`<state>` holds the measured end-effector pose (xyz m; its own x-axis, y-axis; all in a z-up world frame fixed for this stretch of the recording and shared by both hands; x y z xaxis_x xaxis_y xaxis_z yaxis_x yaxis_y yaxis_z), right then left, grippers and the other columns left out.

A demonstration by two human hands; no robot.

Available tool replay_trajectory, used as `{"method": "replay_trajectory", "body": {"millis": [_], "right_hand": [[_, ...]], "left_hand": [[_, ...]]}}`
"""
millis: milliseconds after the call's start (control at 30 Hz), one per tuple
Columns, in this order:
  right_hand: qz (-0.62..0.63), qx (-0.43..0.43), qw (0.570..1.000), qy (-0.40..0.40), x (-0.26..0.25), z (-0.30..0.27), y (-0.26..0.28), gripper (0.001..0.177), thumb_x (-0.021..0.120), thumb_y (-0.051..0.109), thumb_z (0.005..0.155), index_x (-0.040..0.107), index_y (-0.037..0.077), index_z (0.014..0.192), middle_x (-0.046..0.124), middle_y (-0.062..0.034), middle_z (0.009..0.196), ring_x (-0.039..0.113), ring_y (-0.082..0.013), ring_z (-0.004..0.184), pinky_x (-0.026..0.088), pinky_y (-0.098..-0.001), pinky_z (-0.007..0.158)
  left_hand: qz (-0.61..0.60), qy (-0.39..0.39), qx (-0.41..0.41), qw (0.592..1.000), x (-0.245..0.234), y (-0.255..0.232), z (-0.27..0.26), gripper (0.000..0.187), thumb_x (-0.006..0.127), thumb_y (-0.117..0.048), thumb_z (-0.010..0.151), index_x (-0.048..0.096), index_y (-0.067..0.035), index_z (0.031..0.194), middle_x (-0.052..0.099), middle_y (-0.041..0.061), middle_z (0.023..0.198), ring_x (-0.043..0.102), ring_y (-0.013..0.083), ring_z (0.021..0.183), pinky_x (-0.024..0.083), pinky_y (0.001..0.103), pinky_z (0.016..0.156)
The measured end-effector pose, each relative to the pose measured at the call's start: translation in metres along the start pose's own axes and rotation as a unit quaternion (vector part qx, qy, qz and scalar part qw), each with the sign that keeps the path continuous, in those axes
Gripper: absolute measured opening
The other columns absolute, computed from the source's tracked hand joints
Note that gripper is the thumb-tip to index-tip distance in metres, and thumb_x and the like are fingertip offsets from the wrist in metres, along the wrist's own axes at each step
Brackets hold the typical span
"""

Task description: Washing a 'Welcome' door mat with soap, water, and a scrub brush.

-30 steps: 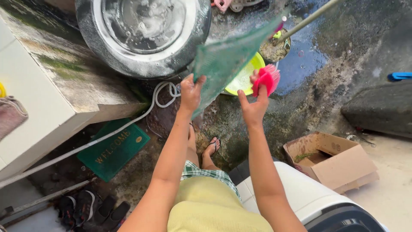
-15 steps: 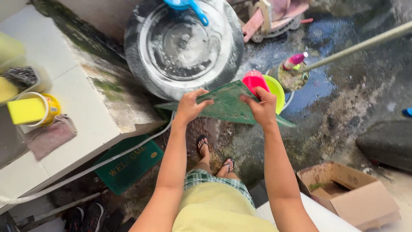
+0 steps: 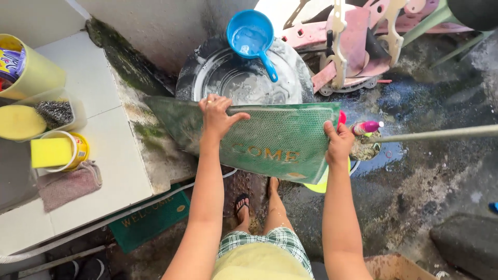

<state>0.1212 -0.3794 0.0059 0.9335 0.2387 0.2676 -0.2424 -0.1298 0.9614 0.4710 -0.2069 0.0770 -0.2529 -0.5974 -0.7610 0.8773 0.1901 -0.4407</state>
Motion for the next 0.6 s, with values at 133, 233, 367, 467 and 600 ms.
{"method": "replay_trajectory", "body": {"millis": [133,233,367,467,600], "right_hand": [[-0.034,0.053,0.997,-0.041,-0.021,0.071,-0.085,0.014,0.077,0.012,0.096,0.071,0.002,0.103,0.07,0.0036,0.095,0.058,-0.0065,0.082,0.047,-0.0244,0.077],[-0.036,0.123,0.988,-0.085,-0.024,0.12,-0.133,0.013,0.077,0.013,0.09,0.073,0.005,0.1,0.072,0.0028,0.091,0.061,-0.0075,0.079,0.049,-0.0252,0.076],[-0.135,0.155,0.973,-0.103,-0.049,0.188,-0.219,0.012,0.079,0.013,0.091,0.073,0.003,0.093,0.069,0.0026,0.087,0.058,-0.0076,0.077,0.047,-0.0271,0.073],[-0.151,0.185,0.965,-0.111,-0.039,0.233,-0.25,0.015,0.082,0.013,0.088,0.072,0.003,0.09,0.066,0.0025,0.082,0.053,-0.0089,0.072,0.046,-0.0294,0.069],[-0.174,0.114,0.975,-0.077,-0.015,0.295,-0.241,0.018,0.083,0.009,0.086,0.068,0.006,0.095,0.065,0.0037,0.086,0.057,-0.0087,0.075,0.049,-0.0292,0.072]], "left_hand": [[-0.003,0.116,-0.071,0.991,0.079,0.037,0.051,0.069,0.083,-0.071,0.063,0.074,-0.008,0.087,0.071,0.004,0.096,0.055,0.0261,0.118,0.028,0.052,0.113],[0.031,0.114,-0.187,0.975,0.132,0.058,0.078,0.052,0.086,-0.057,0.067,0.077,-0.014,0.094,0.063,0.006,0.123,0.04,0.0318,0.139,0.013,0.065,0.115],[0.06,0.044,-0.244,0.967,0.191,0.076,0.04,0.063,0.08,-0.034,0.082,0.063,-0.022,0.142,0.039,0.013,0.154,0.025,0.039,0.148,0.009,0.069,0.118],[0.079,0.097,-0.286,0.95,0.214,0.049,-0.015,0.075,0.078,-0.036,0.087,0.047,-0.025,0.154,0.029,0.015,0.162,0.023,0.0419,0.151,0.011,0.071,0.122],[0.074,0.218,-0.294,0.928,0.258,0.023,-0.085,0.097,0.076,-0.061,0.079,0.028,-0.034,0.159,0.015,0.018,0.165,0.007,0.0507,0.153,0.003,0.079,0.115]]}}
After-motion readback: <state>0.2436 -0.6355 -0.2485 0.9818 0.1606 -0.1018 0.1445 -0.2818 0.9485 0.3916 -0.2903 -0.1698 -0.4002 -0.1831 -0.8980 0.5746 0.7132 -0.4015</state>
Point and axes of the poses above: each hand's wrist, its own z-axis towards the middle knuckle, its own x-axis out of the palm, y = z × x, the point moved 7 cm from there along z, towards the middle knuckle
